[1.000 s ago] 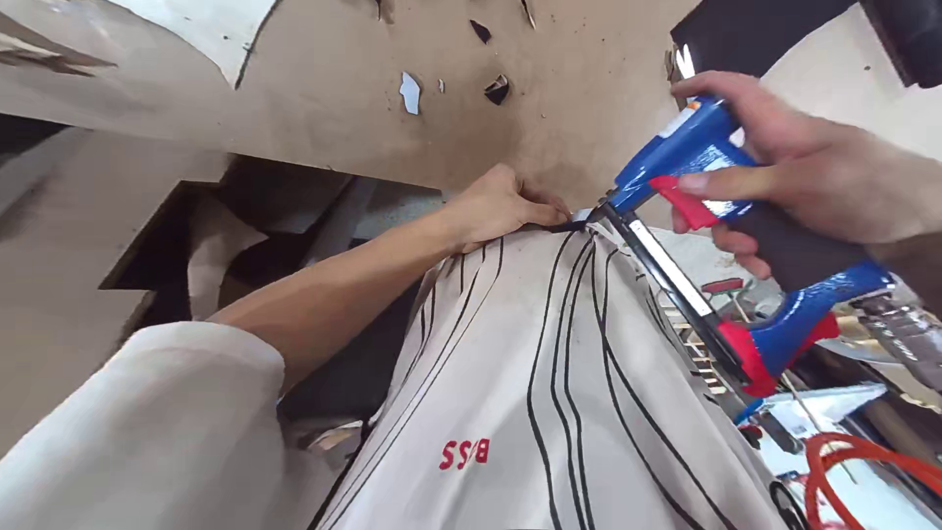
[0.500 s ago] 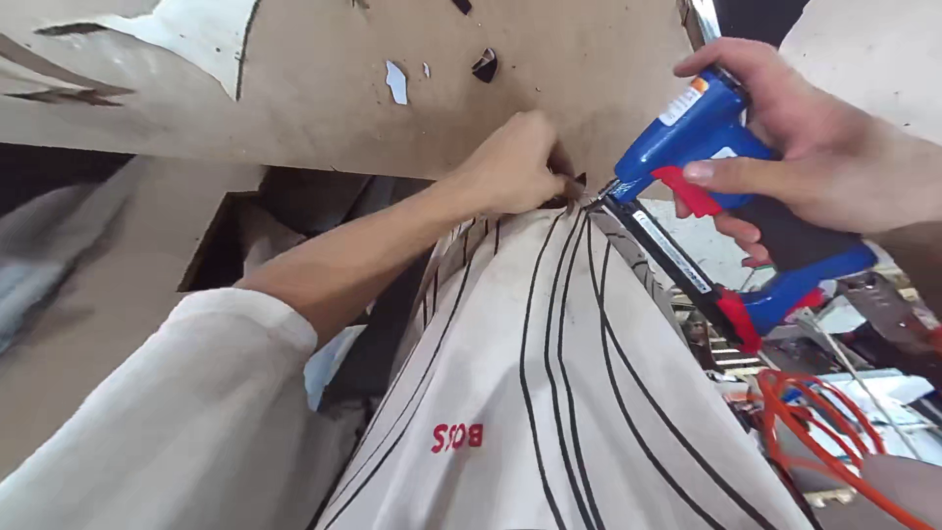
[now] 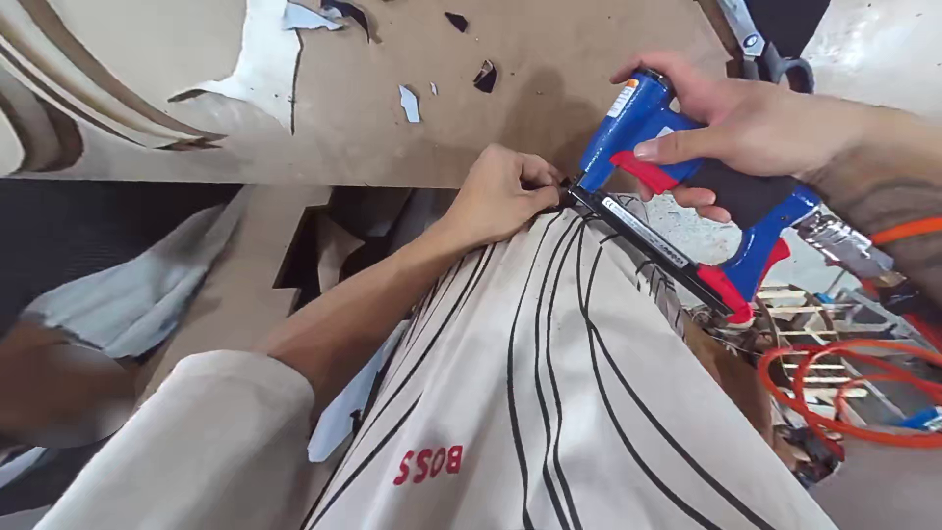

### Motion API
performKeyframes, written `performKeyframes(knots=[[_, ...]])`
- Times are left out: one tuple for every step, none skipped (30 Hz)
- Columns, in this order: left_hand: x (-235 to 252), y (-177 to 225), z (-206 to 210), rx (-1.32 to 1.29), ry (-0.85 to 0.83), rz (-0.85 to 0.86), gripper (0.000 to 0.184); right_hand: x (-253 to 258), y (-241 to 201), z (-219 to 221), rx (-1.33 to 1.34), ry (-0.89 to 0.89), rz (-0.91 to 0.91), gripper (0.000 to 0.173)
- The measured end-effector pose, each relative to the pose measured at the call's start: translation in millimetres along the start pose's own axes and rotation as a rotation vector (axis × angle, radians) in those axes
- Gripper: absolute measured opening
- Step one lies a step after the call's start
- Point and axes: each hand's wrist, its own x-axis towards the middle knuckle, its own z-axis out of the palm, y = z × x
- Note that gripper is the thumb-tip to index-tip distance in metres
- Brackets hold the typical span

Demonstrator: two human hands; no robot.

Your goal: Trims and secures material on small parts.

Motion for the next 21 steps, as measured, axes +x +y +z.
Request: performKeyframes(knots=[[-0.4,0.8,0.8,0.009,0.009,-0.001,0.012,-0.8,1.6,0.6,0.015,0.013,0.009,0.058],[0.4,1.8,1.2,0.018,0.017,-0.001,0.012,-4.5,0.4,5.9,0.031,0.076,0.033,0.055],[0.7,3.0,1.5,0.026,0.021,-0.009,0.012,-6.0,0.1,8.0,0.032,0.104,0.048,0.053],[0.9,4.0,1.8,0.034,0.026,-0.018,0.012,-4.4,1.2,4.8,0.023,0.086,0.039,0.053],[0.6,4.7,2.1,0.036,0.032,-0.025,0.012,-0.3,4.9,-4.0,0.005,0.018,0.008,0.055],[-0.4,5.3,3.4,0.027,0.042,-0.033,0.012,1.4,7.6,-8.1,-0.013,-0.003,-0.015,0.057],[-1.0,6.4,5.2,0.011,0.057,-0.037,0.011,-0.3,7.5,-9.2,-0.032,0.011,-0.022,0.057],[-0.4,7.1,6.4,-0.003,0.075,-0.031,0.012,-4.9,5.0,-8.8,-0.049,0.040,-0.021,0.057],[-0.1,8.0,6.9,-0.011,0.088,-0.031,0.012,-12.1,1.5,-4.9,-0.046,0.075,-0.020,0.054],[-0.2,9.1,7.4,-0.010,0.093,-0.038,0.012,-22.5,-2.1,5.1,-0.026,0.125,-0.010,0.045],[-0.8,10.4,7.7,0.004,0.091,-0.052,0.013,-34.8,-6.7,23.5,0.006,0.218,0.025,0.032],[-1.3,11.6,8.1,0.020,0.091,-0.063,0.013,-42.3,-9.8,34.2,0.052,0.263,0.046,0.027],[-1.2,12.0,8.0,0.033,0.089,-0.065,0.012,-44.7,-8.6,35.8,0.077,0.265,0.039,0.026],[-1.8,11.3,8.9,0.042,0.091,-0.063,0.012,-43.1,-2.7,27.3,0.081,0.197,0.016,0.031],[-3.4,10.7,11.1,0.046,0.096,-0.063,0.012,-37.6,8.3,13.4,0.087,0.126,-0.012,0.038],[-5.4,10.6,13.5,0.037,0.103,-0.059,0.012,-34.9,19.1,13.5,0.073,0.182,-0.040,0.038],[-7.3,10.2,14.6,0.030,0.111,-0.048,0.012,-29.1,26.7,11.0,0.045,0.177,-0.083,0.042],[-9.6,9.4,14.9,0.027,0.119,-0.039,0.011,-18.6,29.3,2.6,-0.011,0.072,-0.128,0.052],[-10.7,9.2,14.2,0.031,0.129,-0.034,0.010,-10.8,29.6,-1.6,-0.044,0.011,-0.159,0.059],[-11.2,9.4,13.0,0.041,0.136,-0.030,0.009,-6.2,29.8,-2.5,-0.054,-0.017,-0.183,0.062],[-13.0,8.7,12.8,0.050,0.145,-0.028,0.009,-3.6,30.9,-1.2,-0.052,-0.031,-0.195,0.062]])
